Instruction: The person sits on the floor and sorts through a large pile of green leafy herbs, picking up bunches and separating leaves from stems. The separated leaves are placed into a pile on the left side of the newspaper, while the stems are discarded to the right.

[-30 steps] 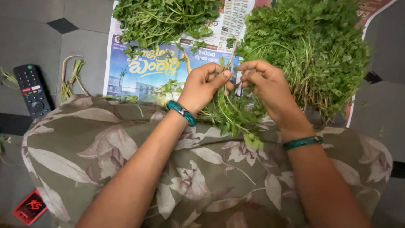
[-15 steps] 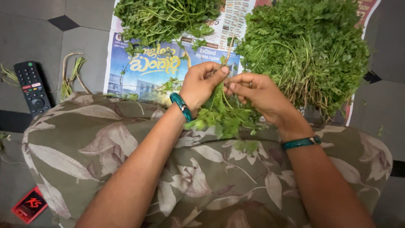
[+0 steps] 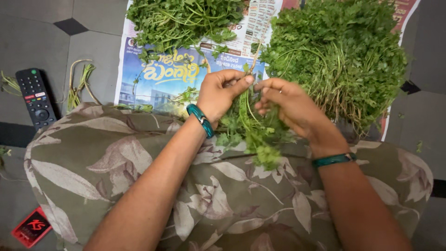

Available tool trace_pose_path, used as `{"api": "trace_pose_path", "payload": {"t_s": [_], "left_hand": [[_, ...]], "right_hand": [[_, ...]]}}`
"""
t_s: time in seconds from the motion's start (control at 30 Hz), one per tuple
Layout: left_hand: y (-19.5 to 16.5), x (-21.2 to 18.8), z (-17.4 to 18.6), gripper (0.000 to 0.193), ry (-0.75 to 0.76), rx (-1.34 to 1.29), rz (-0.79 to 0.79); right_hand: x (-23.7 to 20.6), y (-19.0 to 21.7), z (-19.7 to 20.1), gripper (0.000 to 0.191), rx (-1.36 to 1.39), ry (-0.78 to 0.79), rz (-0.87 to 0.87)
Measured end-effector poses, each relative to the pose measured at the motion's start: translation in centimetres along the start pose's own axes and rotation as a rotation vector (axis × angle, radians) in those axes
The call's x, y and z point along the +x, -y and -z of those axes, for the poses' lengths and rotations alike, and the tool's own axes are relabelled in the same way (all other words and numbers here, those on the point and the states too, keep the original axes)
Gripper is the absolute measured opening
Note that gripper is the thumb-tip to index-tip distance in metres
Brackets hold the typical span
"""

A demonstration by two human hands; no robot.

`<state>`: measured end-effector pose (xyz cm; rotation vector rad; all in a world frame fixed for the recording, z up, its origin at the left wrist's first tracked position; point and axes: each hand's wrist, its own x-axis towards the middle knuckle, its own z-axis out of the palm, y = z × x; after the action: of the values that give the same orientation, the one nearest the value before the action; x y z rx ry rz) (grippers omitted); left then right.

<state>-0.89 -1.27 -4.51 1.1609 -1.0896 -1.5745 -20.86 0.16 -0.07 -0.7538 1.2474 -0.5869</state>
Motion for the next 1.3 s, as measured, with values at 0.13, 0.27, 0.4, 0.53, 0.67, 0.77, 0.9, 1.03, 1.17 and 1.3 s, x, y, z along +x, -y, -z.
{"api": "trace_pose_path", "payload": {"t_s": [0.13, 0.27, 0.4, 0.53, 0.67, 0.77, 0.9, 1.03, 1.17, 1.3], "left_hand": [[0.1, 0.0, 0.1, 0.022, -0.073, 0.161, -0.048], [0.3, 0.1, 0.4, 0.024, -0.096, 0.289, -0.091], [0.6, 0.3, 0.3, 0.024, -0.081, 0.307, -0.069], [1.1, 0.2, 0.1, 0.021, -0.061, 0.344, -0.107], [1.6, 0.2, -0.2, 0.02, -0.016, 0.241, -0.089], [1.8, 0.3, -0.3, 0.02, 0.016, 0.178, -0.093], [1.7, 0.6, 0.2, 0.024, -0.077, 0.209, -0.065], [1.2, 0.5, 0.1, 0.025, -0.108, 0.247, -0.172], [0.6, 0.3, 0.0, 0.025, -0.125, 0.287, -0.156], [0.6, 0.1, -0.1, 0.025, -0.134, 0.306, -0.129]], "right_hand": [[-0.5, -0.3, -1.2, 0.018, -0.002, 0.114, 0.032], [-0.8, -0.4, -1.4, 0.017, -0.065, 0.144, 0.121], [-0.7, -0.3, -1.0, 0.011, -0.052, 0.064, 0.073], [-0.5, -0.4, -0.8, 0.01, -0.041, 0.024, 0.041], [-0.4, -0.6, -0.6, 0.011, -0.113, 0.007, 0.077], [-0.5, -0.5, -0.6, 0.012, -0.183, -0.027, 0.102], [-0.7, -0.2, -0.7, 0.014, -0.143, -0.001, 0.095], [-0.7, 0.4, -1.2, 0.013, -0.039, -0.005, 0.042], [-1.0, 0.6, -1.7, 0.019, -0.102, 0.016, 0.008], [-1.2, 0.5, -2.1, 0.016, -0.25, -0.079, 0.017]]}}
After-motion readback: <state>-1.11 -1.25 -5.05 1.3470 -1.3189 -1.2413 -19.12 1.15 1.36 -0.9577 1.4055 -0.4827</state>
